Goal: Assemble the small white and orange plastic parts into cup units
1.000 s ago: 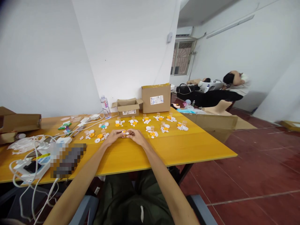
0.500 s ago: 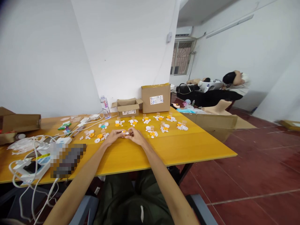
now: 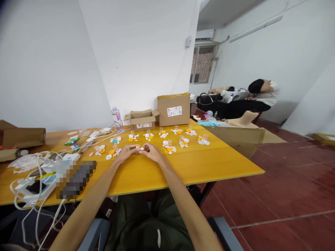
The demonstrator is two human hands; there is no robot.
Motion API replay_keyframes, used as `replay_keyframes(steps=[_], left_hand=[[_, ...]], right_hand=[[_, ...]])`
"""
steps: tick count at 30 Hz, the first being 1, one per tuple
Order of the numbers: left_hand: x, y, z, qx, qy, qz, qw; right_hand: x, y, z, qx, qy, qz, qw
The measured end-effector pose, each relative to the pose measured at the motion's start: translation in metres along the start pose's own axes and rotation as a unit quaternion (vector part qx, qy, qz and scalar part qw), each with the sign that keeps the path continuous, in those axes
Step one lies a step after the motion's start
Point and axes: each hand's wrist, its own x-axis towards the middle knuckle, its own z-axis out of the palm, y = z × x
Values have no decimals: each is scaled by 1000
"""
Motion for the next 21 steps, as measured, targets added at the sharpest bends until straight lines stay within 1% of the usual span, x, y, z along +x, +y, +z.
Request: replay_keyframes(steps=[6,11,16,18,21], left_hand=[[0,0,0,-2,-3,1,1000],[-1,2,0,-2,-2,-1,1000],[-2,4,1,-1,-2,2,1000],[-2,3,1,-1,-2,2,1000],[-1,1,0,1,-5,2,1000]], right_hand=[[0,0,-1,1,-12,-13,1000],[0,-3,-2,-28,3,-14,999],[-1,-3,-1,-13,-2,4,1000],[-1,-2,-1,-9,-8,3,1000],[0,-3,-1,-27,6,-8,1000]])
